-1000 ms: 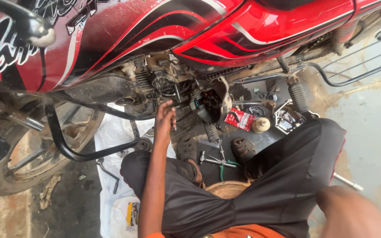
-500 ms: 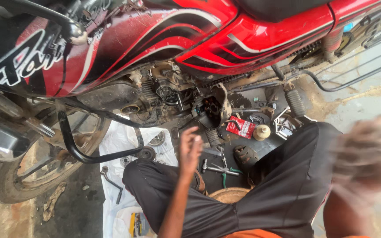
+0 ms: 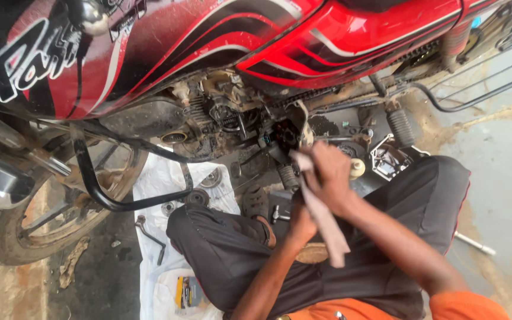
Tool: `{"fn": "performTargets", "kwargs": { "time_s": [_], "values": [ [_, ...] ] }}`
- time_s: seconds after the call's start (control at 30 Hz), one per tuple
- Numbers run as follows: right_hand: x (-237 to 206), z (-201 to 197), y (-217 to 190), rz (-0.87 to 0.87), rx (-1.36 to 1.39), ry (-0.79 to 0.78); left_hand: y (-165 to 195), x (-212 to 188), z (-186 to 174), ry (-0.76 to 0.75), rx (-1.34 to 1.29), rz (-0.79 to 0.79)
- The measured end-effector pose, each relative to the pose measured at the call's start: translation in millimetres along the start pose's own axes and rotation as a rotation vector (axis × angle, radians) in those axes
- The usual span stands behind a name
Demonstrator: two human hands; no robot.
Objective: The person sits on the ground and works on a motorcycle engine, using a ratchet and pliers to remove and install small parts. They handle gears, bolts, and other engine components, placing them on a white sheet nearby.
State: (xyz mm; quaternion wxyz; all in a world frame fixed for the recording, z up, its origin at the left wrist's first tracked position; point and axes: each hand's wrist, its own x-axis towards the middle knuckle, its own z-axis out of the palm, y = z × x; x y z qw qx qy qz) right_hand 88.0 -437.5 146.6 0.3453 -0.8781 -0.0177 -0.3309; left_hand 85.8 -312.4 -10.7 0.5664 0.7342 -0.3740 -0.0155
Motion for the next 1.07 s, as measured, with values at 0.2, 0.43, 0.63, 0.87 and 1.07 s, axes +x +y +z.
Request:
{"fn": "performTargets", "kwargs": {
  "time_s": [0.2,0.43,0.63,0.87,1.07],
  "values": [
    [18,-6,-23,-0.160,0.043,0.019,33,49,-18,0.052,-0.416,-0.092],
    [36,-7,-3,-0.161,-0.196,0.025,26,72,0,0.188,-0.240,-0.253],
    [77,-7,35,-0.287,-0.187,0.108,5,148,-1,0.172,-0.443,0.022],
    [128,-22,76,-0.264,-0.302,0.210,24,182,1,-0.038,-0.295,-0.643],
    [113,-19,97,-0.346,-0.294,0.082,-16,139,34,-0.026,-0.432,-0.500]
  ]
}}
